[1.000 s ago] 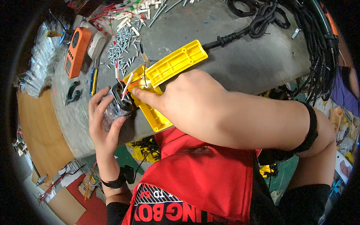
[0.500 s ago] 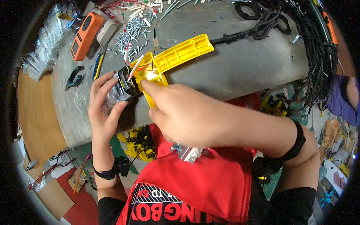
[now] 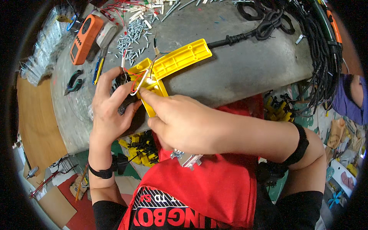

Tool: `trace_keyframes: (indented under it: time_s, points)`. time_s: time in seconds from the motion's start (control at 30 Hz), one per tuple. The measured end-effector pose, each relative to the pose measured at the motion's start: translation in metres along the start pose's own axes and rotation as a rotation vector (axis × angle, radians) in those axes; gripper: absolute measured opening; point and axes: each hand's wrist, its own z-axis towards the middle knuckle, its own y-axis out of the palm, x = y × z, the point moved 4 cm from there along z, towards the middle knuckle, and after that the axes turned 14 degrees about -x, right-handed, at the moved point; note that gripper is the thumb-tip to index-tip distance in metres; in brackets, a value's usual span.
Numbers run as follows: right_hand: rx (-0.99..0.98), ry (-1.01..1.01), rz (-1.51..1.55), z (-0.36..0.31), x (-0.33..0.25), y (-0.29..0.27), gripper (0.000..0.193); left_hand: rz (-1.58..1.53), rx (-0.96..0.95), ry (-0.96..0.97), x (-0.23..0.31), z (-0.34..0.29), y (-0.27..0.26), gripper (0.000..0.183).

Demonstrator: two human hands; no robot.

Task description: Soldering and assembling components into a yellow plastic housing for an electronic device.

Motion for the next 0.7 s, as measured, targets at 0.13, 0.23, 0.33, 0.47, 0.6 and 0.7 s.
trace_keyframes:
  time_s: [0.13, 0.23, 0.33, 0.47, 0.6, 0.7]
  points:
    - [-0.015, -0.176, 0.416, -0.012, 0.022, 0.029, 0.07, 0.014, -0.002, 0.022, 0.003, 0.003, -0.002, 0.042]
    - [0.012, -0.249, 0.581, -0.027, 0.034, 0.037, 0.073, 0.03, -0.002, 0.032, 0.003, 0.002, -0.002, 0.041]
    - [0.064, -0.112, 0.397, -0.031, 0.033, 0.031, 0.069, 0.018, 0.011, 0.018, 0.001, 0.002, -0.003, 0.041]
    - [0.204, -0.143, 0.049, -0.016, 0.032, 0.032, 0.065, 0.001, 0.02, -0.002, -0.001, -0.001, 0.001, 0.043]
    - [0.125, -0.058, 0.008, -0.02, 0.033, 0.027, 0.066, -0.082, 0.185, -0.015, 0.001, -0.013, 0.004, 0.046]
    - [0.095, -0.03, -0.049, -0.015, 0.034, 0.024, 0.068, -0.061, 0.312, 0.053, 0.013, -0.033, 0.011, 0.044]
